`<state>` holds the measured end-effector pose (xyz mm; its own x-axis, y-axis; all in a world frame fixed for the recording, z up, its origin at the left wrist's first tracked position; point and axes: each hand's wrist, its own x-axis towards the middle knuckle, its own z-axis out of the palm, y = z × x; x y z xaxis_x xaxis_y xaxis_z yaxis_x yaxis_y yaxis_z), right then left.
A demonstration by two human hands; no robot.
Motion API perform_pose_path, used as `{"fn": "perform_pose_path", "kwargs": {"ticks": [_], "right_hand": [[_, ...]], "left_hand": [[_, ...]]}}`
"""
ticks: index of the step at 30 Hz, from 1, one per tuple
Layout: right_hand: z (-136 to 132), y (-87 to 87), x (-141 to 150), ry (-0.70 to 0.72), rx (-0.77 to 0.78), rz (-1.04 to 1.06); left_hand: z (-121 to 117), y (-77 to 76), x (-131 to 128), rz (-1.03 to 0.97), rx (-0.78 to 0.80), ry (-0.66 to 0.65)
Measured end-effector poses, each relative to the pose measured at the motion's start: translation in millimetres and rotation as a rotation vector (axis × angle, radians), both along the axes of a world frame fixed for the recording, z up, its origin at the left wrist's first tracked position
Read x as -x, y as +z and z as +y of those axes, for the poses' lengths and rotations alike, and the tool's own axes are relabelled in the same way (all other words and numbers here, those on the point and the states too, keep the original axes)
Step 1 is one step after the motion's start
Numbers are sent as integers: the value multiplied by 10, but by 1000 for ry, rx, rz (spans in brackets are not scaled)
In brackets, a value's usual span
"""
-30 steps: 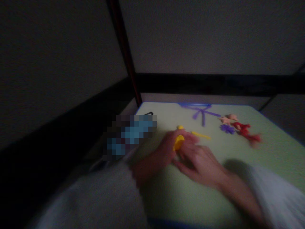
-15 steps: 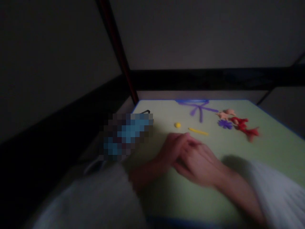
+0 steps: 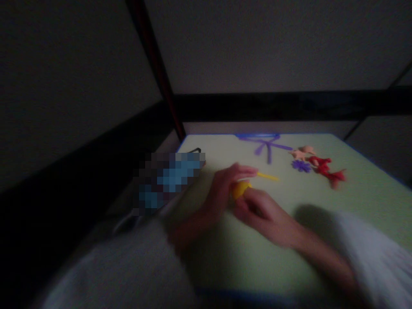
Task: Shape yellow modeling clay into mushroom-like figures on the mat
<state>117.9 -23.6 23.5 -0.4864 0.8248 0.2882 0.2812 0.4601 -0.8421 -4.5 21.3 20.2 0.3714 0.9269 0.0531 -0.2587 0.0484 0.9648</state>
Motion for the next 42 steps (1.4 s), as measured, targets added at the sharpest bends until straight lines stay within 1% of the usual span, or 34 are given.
{"fn": "perform_pose_path", "kwargs": {"ticks": [2, 4, 6, 8, 11, 13, 15, 16, 18, 20, 21, 22, 24, 27, 31, 34, 35, 37, 39, 40, 41, 42], "right_hand": [[-4, 4, 18, 86, 120, 129], [-9, -11, 28, 124, 237, 188], [-10, -37, 30, 133, 346, 189], [-5, -57, 32, 145, 423, 185], [9, -59, 42, 156, 440, 217], [10, -44, 42, 128, 406, 238], [-6, -24, 25, 72, 303, 184], [-19, -13, 11, 43, 206, 112], [-46, 12, -23, -11, -53, -123], [-61, 36, -50, -40, -267, -379], [-60, 47, -57, -43, -327, -474], [-55, 55, -59, -43, -354, -545], [-35, 62, -51, -45, -364, -622], [-11, 55, -20, -41, -353, -681], [-33, 39, 18, 1, -301, -734], [-60, 38, 22, 32, -300, -717], [-62, 42, 17, 32, -307, -703], [-53, 55, 3, 5, -320, -647], [-32, 70, -14, -60, -294, -492], [-19, 75, -21, -88, -250, -374], [-9, 75, -25, -97, -179, -243], [0, 69, -26, -85, -87, -114]], "left_hand": [[-52, -25, -5, 133, -75, -51], [-98, -68, -20, 218, -81, -101], [-122, -113, -35, 234, -64, -100], [-123, -141, -44, 231, -45, -99], [-79, -130, -41, 164, 50, -130], [-23, -105, -28, 50, 128, -121], [44, -88, -7, -73, 224, -107], [74, -87, 5, -118, 270, -110], [111, -98, 23, -154, 337, -146], [108, -113, 25, -132, 325, -203], [92, -116, 19, -108, 305, -231], [70, -115, 8, -79, 281, -254], [19, -102, -19, -13, 229, -271], [-48, -87, -56, 99, 142, -205], [-113, -119, -76, 270, 17, -135], [-154, -114, -84, 360, 6, -124], [-160, -91, -86, 347, 13, -127], [-151, -10, -86, 228, 88, -137], [-118, 89, -75, 38, 204, -127], [-100, 131, -65, -40, 222, -95], [-86, 158, -54, -79, 210, -55], [-82, 169, -44, -70, 170, -13]]}}
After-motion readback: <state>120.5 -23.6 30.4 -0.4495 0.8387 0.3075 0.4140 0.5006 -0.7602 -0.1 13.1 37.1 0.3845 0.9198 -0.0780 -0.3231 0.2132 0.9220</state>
